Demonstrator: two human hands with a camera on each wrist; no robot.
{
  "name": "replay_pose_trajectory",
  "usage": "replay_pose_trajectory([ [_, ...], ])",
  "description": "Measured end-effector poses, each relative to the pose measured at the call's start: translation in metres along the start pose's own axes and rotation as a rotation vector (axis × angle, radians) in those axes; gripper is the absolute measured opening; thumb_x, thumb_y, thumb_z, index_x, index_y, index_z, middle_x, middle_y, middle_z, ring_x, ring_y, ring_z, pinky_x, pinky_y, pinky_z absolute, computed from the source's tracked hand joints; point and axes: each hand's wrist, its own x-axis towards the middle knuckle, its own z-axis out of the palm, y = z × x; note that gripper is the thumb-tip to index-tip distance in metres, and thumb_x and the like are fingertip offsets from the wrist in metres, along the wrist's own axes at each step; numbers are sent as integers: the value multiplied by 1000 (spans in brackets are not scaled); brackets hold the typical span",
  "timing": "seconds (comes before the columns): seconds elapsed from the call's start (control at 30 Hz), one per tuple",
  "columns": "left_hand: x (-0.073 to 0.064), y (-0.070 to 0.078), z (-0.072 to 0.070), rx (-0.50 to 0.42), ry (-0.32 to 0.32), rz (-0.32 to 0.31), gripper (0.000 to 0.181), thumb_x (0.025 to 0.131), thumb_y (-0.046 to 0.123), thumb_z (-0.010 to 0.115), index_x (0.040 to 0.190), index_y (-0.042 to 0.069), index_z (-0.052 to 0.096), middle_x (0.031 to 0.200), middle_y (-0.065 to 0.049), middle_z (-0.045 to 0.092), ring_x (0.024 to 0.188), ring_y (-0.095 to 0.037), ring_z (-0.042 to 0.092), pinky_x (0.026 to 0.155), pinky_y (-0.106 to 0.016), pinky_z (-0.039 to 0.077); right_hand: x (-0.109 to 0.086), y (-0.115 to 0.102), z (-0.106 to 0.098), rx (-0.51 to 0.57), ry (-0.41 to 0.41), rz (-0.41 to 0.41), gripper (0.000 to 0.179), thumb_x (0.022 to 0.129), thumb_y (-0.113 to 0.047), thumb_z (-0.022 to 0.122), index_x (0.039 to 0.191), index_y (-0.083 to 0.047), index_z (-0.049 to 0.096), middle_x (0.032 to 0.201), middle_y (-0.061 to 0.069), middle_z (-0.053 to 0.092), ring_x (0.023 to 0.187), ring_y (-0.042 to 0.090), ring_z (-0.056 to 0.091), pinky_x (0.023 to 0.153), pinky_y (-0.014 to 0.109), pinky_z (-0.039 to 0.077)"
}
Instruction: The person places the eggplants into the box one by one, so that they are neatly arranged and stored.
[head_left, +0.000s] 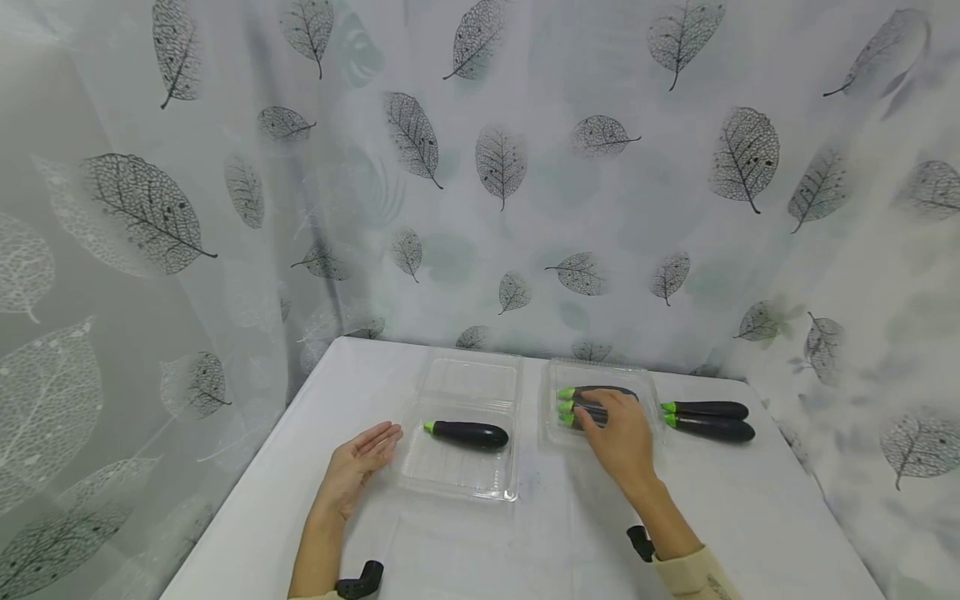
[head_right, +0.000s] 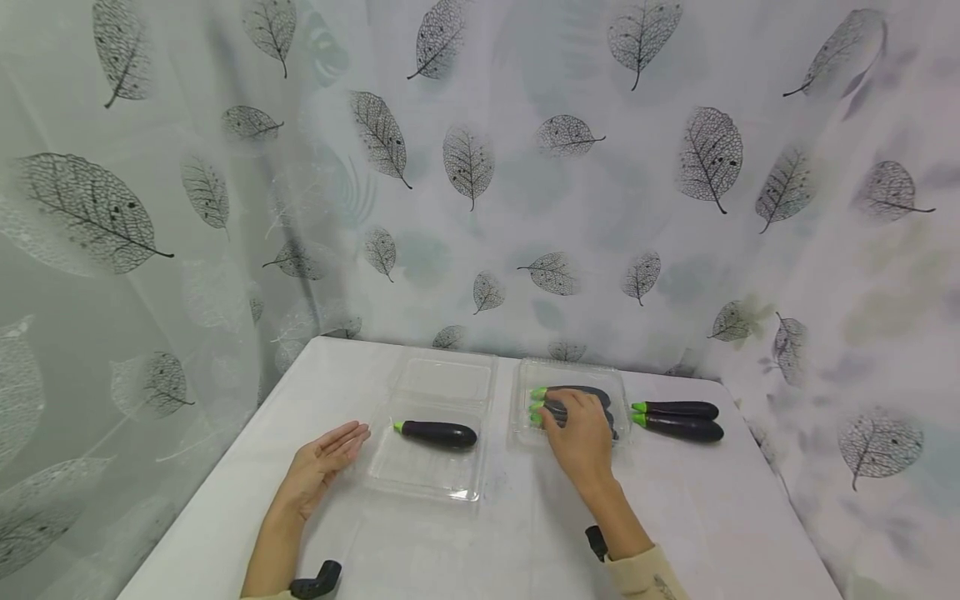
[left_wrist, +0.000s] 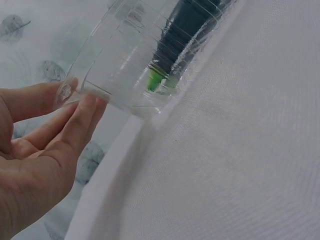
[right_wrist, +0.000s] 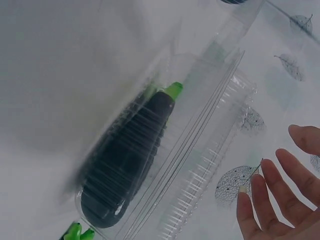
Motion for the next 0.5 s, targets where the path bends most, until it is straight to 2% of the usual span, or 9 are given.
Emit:
replay_pose_trajectory([
  [0.2,-1,1,0,-2,-3,-4,55,96,-15,62,148,-10,47,151,-29,52,138,-31,56,104,-27,54,-2,11,-8,-34,-29,30,30,90,-20,84,115,-6,77,120,16,71,112,39,63,90,57,55],
  [0.33,-2,1,0,-4,-5,-9,56,95,-16,61,149,-10,46,151,-29,51,139,-32,54,105,-28,54,-3,18,-13,-58,-15,33,30,89,-20,85,114,-6,77,119,16,72,110,40,64,86,57,56],
  [0.5,0,1,1,-13,-7,-13,56,95,-17,61,149,-10,47,151,-29,51,139,-31,55,104,-27,54,-4,25,-22,-71,-6,48,31,89,-19,85,116,-5,77,119,20,72,113,43,64,88,61,55],
])
